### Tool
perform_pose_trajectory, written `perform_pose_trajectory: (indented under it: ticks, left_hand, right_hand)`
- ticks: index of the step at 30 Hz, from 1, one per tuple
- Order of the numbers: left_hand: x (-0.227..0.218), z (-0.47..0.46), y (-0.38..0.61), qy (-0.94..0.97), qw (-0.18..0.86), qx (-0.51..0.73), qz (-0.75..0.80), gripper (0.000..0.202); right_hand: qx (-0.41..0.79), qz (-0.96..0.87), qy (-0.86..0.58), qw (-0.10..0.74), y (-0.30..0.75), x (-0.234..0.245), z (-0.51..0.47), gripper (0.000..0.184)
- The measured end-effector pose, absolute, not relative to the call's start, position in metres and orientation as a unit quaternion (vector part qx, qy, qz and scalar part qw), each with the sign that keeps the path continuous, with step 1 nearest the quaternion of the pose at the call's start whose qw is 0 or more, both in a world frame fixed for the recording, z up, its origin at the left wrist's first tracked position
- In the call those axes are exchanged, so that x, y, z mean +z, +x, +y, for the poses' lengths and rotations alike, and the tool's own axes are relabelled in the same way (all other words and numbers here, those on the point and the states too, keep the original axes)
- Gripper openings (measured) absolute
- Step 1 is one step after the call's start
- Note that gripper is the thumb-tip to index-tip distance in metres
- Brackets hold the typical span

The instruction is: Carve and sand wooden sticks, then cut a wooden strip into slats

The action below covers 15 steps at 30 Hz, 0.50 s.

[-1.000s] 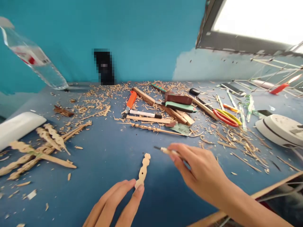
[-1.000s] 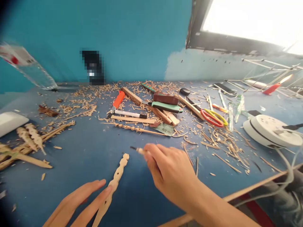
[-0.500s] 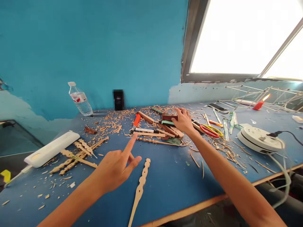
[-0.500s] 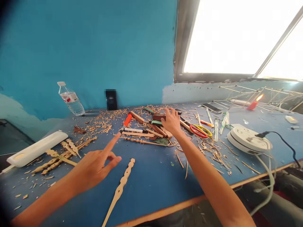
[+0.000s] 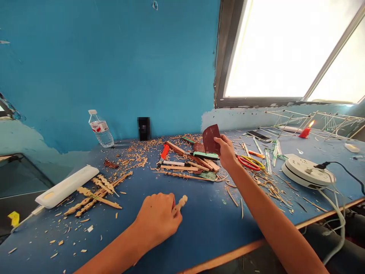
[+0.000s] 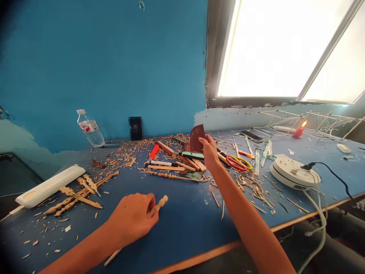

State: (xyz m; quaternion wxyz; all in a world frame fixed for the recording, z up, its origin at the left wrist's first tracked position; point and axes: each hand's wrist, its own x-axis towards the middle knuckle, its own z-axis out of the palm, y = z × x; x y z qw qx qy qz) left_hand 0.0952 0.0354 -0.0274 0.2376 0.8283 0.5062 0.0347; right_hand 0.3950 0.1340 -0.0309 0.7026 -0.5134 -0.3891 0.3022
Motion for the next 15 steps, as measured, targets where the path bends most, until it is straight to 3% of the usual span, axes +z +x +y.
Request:
perform_pose_trajectory:
  ticks: [7, 15]
  left_hand:
    - [-0.001, 0.043, 0.109, 0.693, 0.553, 0.238, 0.396, 0.039]
    - [0.007, -0.006, 0.107, 0.567, 0.667, 0.309, 0.373, 0.056]
  right_hand:
    - [0.405, -0.410, -0.350, 0.738, 0.319, -0.023, 0.065, 0.032]
    - [0.565, -0.372, -0.187, 0.712, 0.267, 0.001, -0.020, 0.016]
